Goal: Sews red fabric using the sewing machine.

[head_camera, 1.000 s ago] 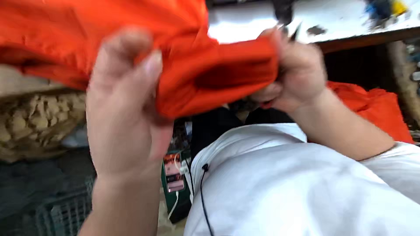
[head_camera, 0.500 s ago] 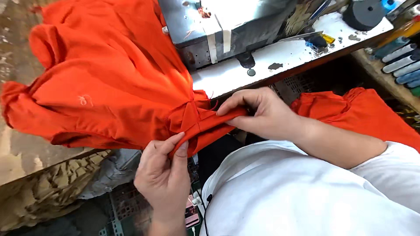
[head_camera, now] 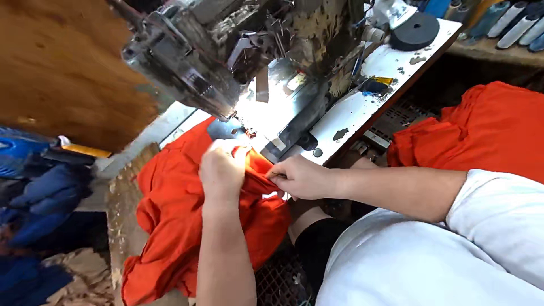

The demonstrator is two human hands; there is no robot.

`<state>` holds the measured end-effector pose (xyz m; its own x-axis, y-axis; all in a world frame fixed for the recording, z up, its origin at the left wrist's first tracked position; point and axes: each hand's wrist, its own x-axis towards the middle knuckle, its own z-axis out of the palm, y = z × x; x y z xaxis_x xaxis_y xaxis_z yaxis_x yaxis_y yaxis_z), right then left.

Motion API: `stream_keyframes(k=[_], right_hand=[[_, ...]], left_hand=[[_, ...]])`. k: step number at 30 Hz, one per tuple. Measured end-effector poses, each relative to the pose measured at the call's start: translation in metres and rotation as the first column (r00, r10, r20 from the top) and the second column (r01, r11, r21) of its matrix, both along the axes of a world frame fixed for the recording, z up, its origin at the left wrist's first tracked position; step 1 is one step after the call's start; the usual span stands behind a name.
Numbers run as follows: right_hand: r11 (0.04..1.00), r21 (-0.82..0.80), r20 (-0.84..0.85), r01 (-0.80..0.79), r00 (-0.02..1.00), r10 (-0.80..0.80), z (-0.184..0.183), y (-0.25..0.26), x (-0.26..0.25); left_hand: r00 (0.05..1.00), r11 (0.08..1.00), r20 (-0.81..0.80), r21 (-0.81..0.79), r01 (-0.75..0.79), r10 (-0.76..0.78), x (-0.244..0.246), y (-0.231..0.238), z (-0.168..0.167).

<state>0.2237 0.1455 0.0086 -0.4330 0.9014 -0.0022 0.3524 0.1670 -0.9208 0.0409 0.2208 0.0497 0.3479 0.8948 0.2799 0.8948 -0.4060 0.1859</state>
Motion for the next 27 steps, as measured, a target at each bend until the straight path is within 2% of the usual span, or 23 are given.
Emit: stream_keyframes(k=[2,4,7,10,15,17,19,21,23,25,27], right_hand=[[0.963,-0.271,-0.183,-0.018,0.983,-0.033,-0.004,0.005,0.008],[0.932,-0.362,-0.288,-0.003,0.951,-0.109,0.000,0.014,0.014],[0.951,-0.302,-0.294,0.070,0.942,-0.163,0.003,0.040,0.019],[0.963,-0.234,-0.246,0.135,0.950,-0.192,-0.001,0.050,0.018],[0.964,-0.247,-0.270,0.102,0.948,-0.169,-0.006,0.040,0.012],[0.965,-0.242,-0.286,0.105,0.942,-0.175,-0.009,0.041,0.009],[0.964,-0.242,-0.307,0.109,0.934,-0.183,-0.011,0.047,0.006],[0.959,-0.256,-0.337,0.121,0.919,-0.206,-0.011,0.051,0.004],[0.957,-0.259,-0.351,0.128,0.911,-0.217,-0.010,0.055,0.002],[0.954,-0.273,-0.370,0.128,0.901,-0.227,-0.013,0.058,0.001],[0.950,-0.283,-0.375,0.131,0.896,-0.236,-0.015,0.059,0.000]], left_hand=[[0.995,0.986,-0.007,-0.137,-0.098,0.098,0.006,0.015,0.000],[0.987,0.966,0.015,-0.208,-0.154,0.161,0.012,0.033,0.004],[0.982,0.976,0.070,-0.140,-0.165,0.176,0.024,0.069,-0.003],[0.990,0.998,0.131,-0.052,-0.046,0.053,0.025,0.086,-0.012],[0.990,0.990,0.136,-0.132,0.053,-0.035,0.011,0.097,-0.018],[0.975,0.991,0.192,-0.052,0.124,-0.112,-0.002,0.118,-0.038],[0.972,0.986,0.166,-0.011,0.169,-0.165,-0.008,0.127,-0.038],[0.993,0.994,0.060,-0.031,0.106,-0.104,-0.006,0.115,-0.019],[0.995,0.991,-0.007,-0.087,-0.101,0.100,0.006,0.080,0.015],[0.974,0.975,0.036,-0.041,-0.220,0.222,0.021,0.034,0.031],[0.961,0.963,0.094,-0.085,-0.254,0.261,0.034,0.001,0.026]])
